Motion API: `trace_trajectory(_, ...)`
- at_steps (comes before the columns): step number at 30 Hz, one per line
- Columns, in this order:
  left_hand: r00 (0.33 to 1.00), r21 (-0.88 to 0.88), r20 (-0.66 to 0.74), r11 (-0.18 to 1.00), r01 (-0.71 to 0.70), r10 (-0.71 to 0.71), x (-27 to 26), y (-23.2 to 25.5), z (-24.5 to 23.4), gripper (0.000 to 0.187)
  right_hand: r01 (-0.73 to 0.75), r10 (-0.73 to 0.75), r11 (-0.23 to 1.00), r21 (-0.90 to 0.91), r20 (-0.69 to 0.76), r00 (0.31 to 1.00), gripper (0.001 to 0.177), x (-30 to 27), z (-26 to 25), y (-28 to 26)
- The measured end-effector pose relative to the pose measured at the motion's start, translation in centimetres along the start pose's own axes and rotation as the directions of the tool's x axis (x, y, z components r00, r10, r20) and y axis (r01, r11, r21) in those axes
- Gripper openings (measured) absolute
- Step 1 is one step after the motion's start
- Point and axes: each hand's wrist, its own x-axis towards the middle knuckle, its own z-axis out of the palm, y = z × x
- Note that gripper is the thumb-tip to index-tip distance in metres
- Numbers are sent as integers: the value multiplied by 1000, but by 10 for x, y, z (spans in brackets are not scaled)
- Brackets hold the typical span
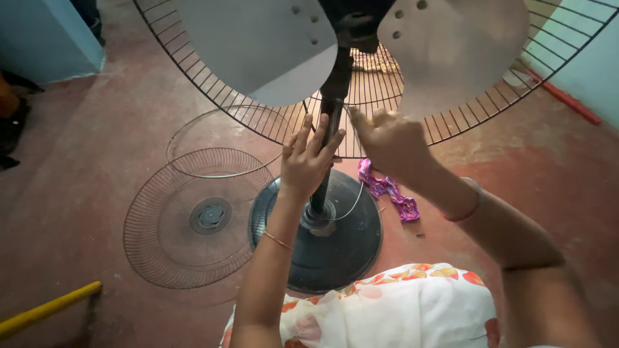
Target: The person uses a yellow screwdriver to tighten or adjust screws on the central hub of a standing electric fan. They hold the fan cage with one hand and turn the screwdriver with the other, working on the same area repeatedly.
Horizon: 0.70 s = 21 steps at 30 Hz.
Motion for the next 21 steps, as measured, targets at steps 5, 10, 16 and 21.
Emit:
trace_trajectory(5, 1000, 32, -12, 999, -7, 7, -1, -1, 4, 51, 91, -88, 994, -65, 56, 995, 41, 27, 4, -17)
trace_trajectory(10, 1000, 25, 22, 1000, -5, 5, 1, -4, 2, 47, 161, -117, 962, -222, 202, 972, 48, 17, -3, -9)
trace_trajectory(16, 1000, -14, -15, 1000, 7, -7, -1, -1, 3, 54, 157, -119, 963, -220, 174, 977, 44, 7, -18, -13)
trace_trajectory(21, 1000, -14, 12, 1000, 28, -28, -6, 0, 1, 34, 170, -173, 956, -240, 8, 985, 40, 22, -10, -43)
